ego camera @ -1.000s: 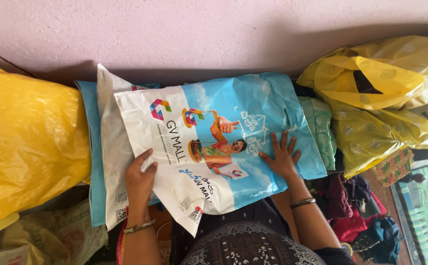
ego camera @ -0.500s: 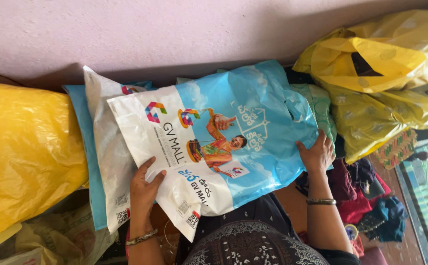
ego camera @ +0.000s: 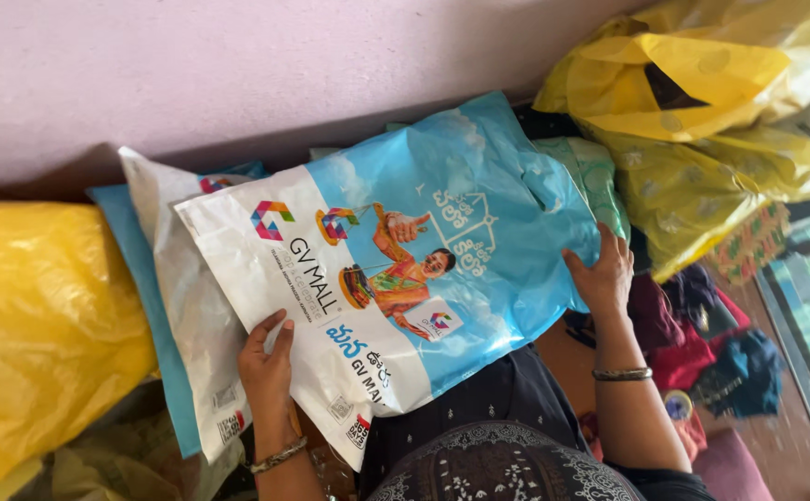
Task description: The person organizes fabric items by moving plastic bags aside and then folding a teal patterned cloth.
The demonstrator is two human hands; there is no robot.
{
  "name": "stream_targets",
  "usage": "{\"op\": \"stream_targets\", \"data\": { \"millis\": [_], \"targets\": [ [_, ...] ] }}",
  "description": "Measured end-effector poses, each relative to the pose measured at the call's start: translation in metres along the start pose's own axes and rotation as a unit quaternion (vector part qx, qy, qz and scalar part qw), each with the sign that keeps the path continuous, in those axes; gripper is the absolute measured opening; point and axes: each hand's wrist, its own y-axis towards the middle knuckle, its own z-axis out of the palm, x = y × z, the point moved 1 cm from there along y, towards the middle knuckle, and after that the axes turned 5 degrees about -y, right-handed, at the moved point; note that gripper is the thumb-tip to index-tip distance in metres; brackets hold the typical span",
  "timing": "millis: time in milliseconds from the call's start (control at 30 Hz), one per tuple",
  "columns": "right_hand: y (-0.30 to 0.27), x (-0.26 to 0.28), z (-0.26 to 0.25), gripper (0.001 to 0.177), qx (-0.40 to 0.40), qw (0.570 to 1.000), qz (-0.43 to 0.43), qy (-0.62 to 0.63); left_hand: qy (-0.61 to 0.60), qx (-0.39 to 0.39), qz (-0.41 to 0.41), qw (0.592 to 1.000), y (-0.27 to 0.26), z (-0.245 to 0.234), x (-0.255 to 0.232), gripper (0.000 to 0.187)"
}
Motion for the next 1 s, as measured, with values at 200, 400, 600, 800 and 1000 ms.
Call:
{"op": "stream_targets", "data": {
  "millis": [200,400,600,800,1000],
  "targets": [
    [0.052,-0.004,0.011,0.092,0.104,0.993,0.031,0.040,-0.015,-0.076,0.069,0.995,-0.033,0.012,0.013,0.031],
    [0.094,0.007,-0.013,0.048,0.222,0.892,0.028,0.394,-0.105,-0.172,0.143,0.969,-0.083,0.046,0.029,0.031],
    [0.105,-0.013,-0.086,0.019,0.226,0.866,-0.116,0.431,-0.099,-0.271,0.264,0.920,-0.137,0.072,0.030,0.028],
    [0.149,-0.063,-0.162,0.009,0.145,0.834,-0.047,0.531,-0.225,-0.275,0.299,0.886,-0.178,0.105,0.020,0.026],
    [0.203,-0.130,-0.235,0.014,-0.068,0.782,-0.009,0.619,-0.143,-0.058,0.336,0.929,-0.199,0.186,-0.012,0.037]
  ]
}}
